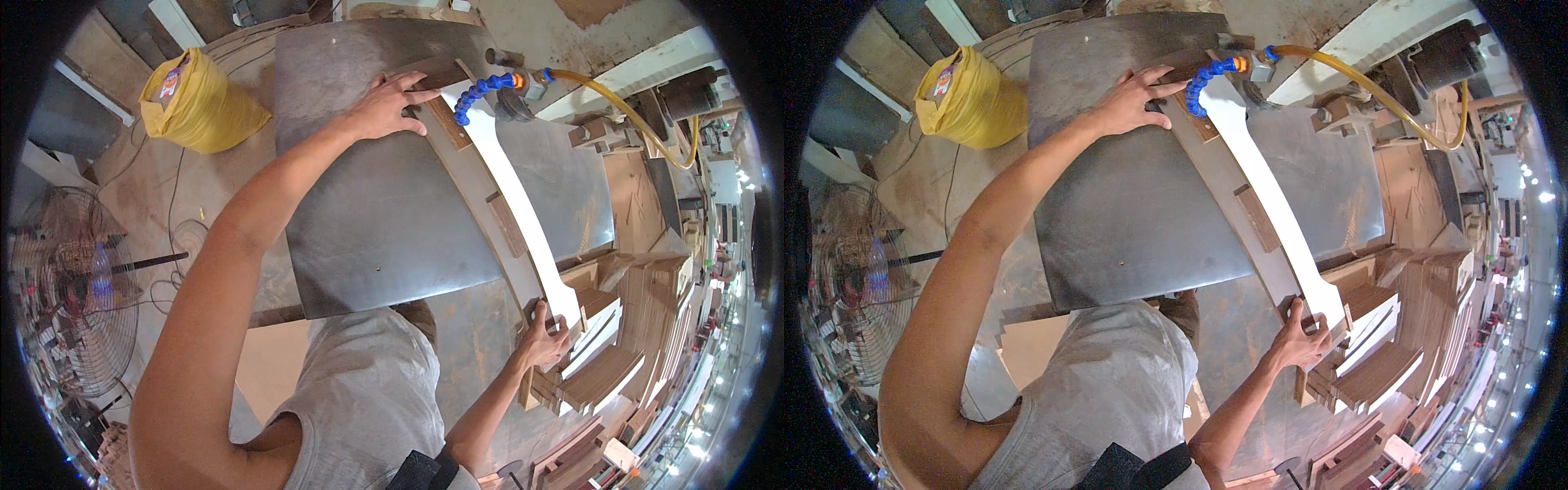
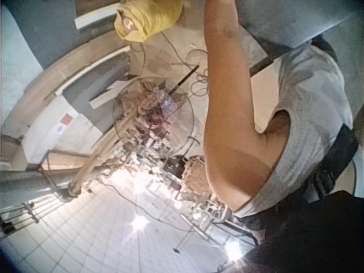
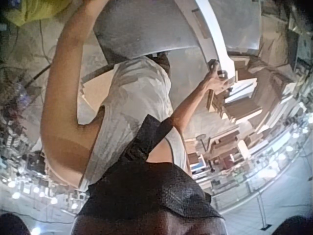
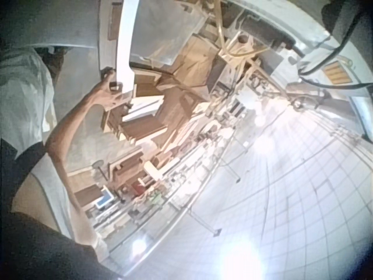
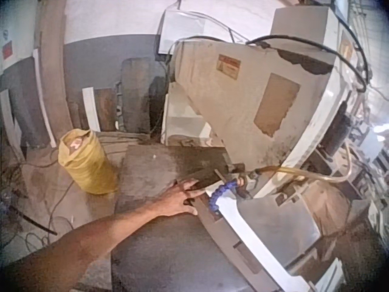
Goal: The person shapes wood components by holding them against a vertical spindle sander, turning the pieces to sand different edges, and then places the finished component on a pallet.
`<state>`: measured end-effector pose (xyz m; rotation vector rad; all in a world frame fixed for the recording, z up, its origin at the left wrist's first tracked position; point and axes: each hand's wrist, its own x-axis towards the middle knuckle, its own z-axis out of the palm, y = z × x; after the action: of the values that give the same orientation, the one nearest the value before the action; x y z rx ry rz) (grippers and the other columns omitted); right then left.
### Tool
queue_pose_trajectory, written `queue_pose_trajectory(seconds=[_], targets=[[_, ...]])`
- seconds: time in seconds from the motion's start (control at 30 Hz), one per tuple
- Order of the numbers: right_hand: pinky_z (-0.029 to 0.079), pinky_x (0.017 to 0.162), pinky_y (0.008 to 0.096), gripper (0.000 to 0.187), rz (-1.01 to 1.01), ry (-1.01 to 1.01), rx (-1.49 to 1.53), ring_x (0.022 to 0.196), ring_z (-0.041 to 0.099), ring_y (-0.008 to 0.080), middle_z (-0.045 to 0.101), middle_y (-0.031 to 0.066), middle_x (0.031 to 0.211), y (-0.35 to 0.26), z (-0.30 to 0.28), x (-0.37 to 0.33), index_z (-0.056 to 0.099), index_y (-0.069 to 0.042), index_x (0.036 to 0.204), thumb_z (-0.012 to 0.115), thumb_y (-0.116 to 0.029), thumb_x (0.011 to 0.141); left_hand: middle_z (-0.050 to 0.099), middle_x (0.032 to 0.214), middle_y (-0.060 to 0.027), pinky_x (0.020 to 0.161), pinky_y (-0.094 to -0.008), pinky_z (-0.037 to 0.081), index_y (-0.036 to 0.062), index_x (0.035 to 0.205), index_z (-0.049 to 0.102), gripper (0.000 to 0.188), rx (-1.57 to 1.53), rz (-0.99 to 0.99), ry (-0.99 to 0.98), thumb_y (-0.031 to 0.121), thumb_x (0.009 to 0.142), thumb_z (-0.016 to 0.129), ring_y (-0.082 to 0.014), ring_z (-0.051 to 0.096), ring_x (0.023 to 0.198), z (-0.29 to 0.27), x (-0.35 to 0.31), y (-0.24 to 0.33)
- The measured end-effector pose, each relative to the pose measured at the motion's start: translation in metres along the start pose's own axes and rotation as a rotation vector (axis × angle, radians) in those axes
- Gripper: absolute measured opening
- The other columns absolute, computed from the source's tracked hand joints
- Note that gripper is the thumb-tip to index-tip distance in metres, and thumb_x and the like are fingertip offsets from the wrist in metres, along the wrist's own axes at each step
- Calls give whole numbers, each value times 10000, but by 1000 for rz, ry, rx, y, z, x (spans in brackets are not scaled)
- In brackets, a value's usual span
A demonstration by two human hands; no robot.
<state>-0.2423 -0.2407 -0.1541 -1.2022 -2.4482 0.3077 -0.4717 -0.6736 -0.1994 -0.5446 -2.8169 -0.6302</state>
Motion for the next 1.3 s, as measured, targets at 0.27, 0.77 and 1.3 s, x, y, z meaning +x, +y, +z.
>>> queue_pose_trajectory(seconds=[0.27, 0.77, 1.3], targets=[[326, 1034, 529, 720, 32, 22, -39, 1157, 500, 389, 541, 106, 1322, 1, -4, -8, 698, -143, 1158, 793, -609, 617, 342, 1533, -157, 1139, -547, 208, 301, 1414, 505, 712, -25, 3, -21, 532, 774, 715, -318, 314, 1419, -4, 1, 2], [391, 986, 541, 665, -171, -9, -23, 1168, 482, 368, 536, 165, 1247, 35, -1, 20, 696, -84, 1111, 849, -469, 591, 394, 1480, -150, 1157, -485, 204, 167, 1384, 545, 757, -183, -137, 19, 420, 717, 799, -345, 345, 1372, -38, -71, 47], [344, 1020, 568, 731, -881, -323, 343, 1247, 386, 411, 512, 131, 1285, -87, 68, 116, 675, -133, 1133, 860, -501, 529, 531, 1303, -111, 1140, -610, 165, 52, 1232, 589, 743, 52, -309, -101, 468, 660, 818, -291, 413, 1332, -42, -140, 154]])
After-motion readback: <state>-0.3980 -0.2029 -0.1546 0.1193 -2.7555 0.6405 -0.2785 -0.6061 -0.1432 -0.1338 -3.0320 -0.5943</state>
